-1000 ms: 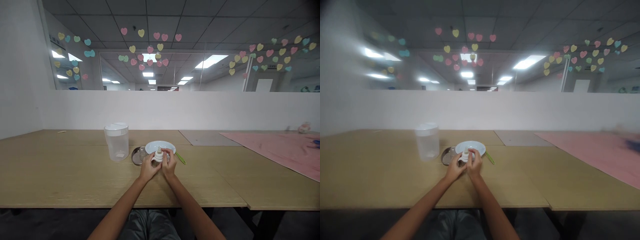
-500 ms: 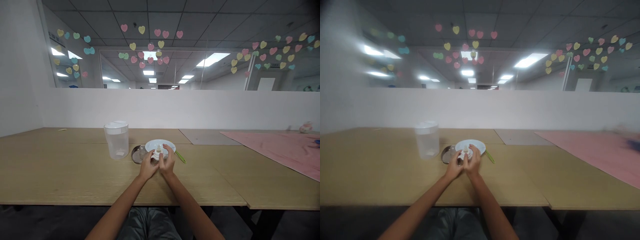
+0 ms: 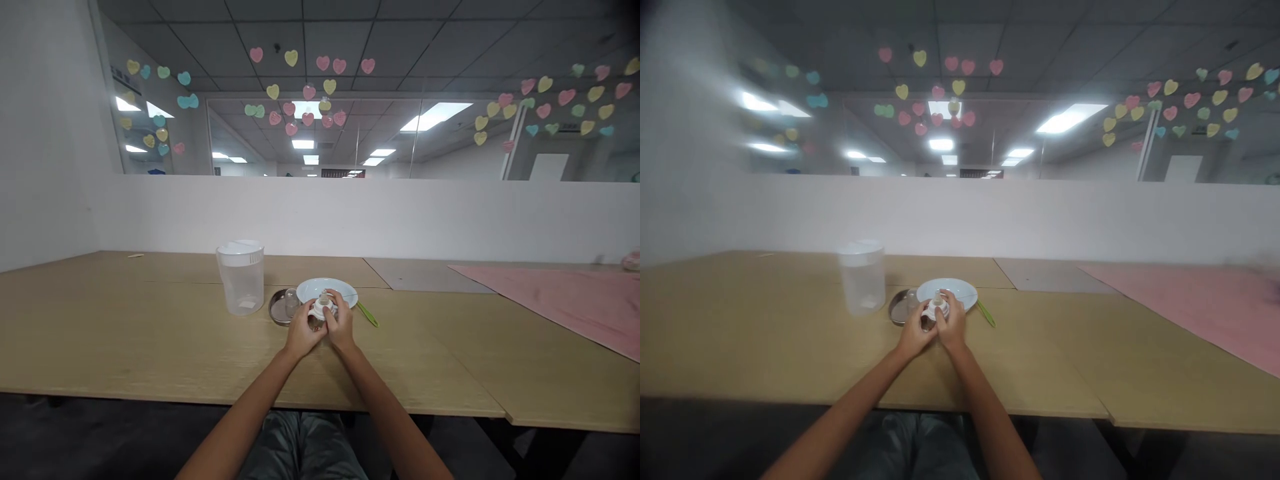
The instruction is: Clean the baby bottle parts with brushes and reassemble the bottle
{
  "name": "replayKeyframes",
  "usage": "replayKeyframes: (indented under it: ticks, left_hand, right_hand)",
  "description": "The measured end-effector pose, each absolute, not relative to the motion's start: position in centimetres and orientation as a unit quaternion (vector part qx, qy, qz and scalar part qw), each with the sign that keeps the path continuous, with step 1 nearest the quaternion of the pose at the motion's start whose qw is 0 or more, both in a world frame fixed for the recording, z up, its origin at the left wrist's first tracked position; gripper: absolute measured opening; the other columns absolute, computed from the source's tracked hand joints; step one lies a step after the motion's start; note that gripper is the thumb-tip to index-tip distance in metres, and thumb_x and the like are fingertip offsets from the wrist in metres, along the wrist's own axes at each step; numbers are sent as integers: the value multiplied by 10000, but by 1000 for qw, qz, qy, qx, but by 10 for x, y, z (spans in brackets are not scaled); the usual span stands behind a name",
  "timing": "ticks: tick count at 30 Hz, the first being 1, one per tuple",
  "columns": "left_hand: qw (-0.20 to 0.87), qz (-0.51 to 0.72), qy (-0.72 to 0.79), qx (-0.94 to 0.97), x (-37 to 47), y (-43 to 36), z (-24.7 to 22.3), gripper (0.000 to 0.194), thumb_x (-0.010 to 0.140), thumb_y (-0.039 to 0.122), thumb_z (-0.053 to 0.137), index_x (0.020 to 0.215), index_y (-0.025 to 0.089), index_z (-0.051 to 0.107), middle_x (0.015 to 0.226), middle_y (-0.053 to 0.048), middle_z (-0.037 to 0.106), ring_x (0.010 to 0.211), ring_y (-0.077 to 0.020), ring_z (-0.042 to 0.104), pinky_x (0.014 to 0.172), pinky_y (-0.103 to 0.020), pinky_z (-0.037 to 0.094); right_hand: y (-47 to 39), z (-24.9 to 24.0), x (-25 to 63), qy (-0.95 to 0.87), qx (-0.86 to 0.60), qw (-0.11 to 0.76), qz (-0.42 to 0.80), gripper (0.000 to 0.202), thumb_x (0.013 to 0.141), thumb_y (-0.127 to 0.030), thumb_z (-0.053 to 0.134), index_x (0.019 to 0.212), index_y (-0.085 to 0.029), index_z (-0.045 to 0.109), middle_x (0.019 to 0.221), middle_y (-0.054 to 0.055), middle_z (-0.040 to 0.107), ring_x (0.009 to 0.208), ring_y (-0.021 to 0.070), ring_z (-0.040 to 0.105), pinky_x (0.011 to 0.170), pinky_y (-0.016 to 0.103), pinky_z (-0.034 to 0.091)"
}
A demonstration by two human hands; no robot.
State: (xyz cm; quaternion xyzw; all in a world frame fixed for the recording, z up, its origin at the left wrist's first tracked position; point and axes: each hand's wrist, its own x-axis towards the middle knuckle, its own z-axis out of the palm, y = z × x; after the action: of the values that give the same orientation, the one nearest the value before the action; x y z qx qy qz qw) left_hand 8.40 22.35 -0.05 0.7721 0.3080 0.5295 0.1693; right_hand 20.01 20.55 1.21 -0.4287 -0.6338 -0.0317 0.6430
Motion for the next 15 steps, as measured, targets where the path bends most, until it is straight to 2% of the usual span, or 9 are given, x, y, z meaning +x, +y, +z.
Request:
replayKeyframes:
  ticks: [5, 10, 13, 15]
  left_hand:
    - [193, 528, 327, 760, 83, 224, -6, 616, 639, 228, 611, 1204, 170, 371, 1001, -65, 571, 870, -194, 556, 787, -331, 452]
    - [210, 524, 357, 744, 86, 224, -4, 646, 614, 190, 617, 1200, 168, 344, 1004, -68, 554, 835, -186, 555, 781, -332, 458]
    - [212, 532, 371, 731, 86, 212, 2, 705, 621, 210, 641, 1240, 132, 313, 1118, -128, 502, 985, -233, 514, 878, -369, 423]
    - [197, 543, 380, 722, 78, 193, 1, 770, 659, 230, 632, 1306, 111, 232, 1186, -159, 452, 1089, -256, 452, 954, -393, 366]
  right_hand:
    - [207, 12, 199, -623, -450, 630, -110, 317, 730, -372, 555, 961, -159, 506, 912, 79, 553, 819, 219, 492, 753, 363, 389]
    - [213, 12, 198, -621, -493, 587, -163, 348, 719, -432, 560, 926, -153, 569, 807, 76, 541, 787, 231, 466, 736, 373, 374]
    - [220, 10, 201, -623, -489, 585, -176, 362, 735, -490, 527, 840, -150, 589, 764, 86, 545, 746, 227, 470, 710, 362, 371]
    - [225, 9, 201, -622, -481, 583, -204, 397, 719, -538, 529, 800, -153, 579, 753, 95, 552, 736, 232, 468, 708, 362, 363]
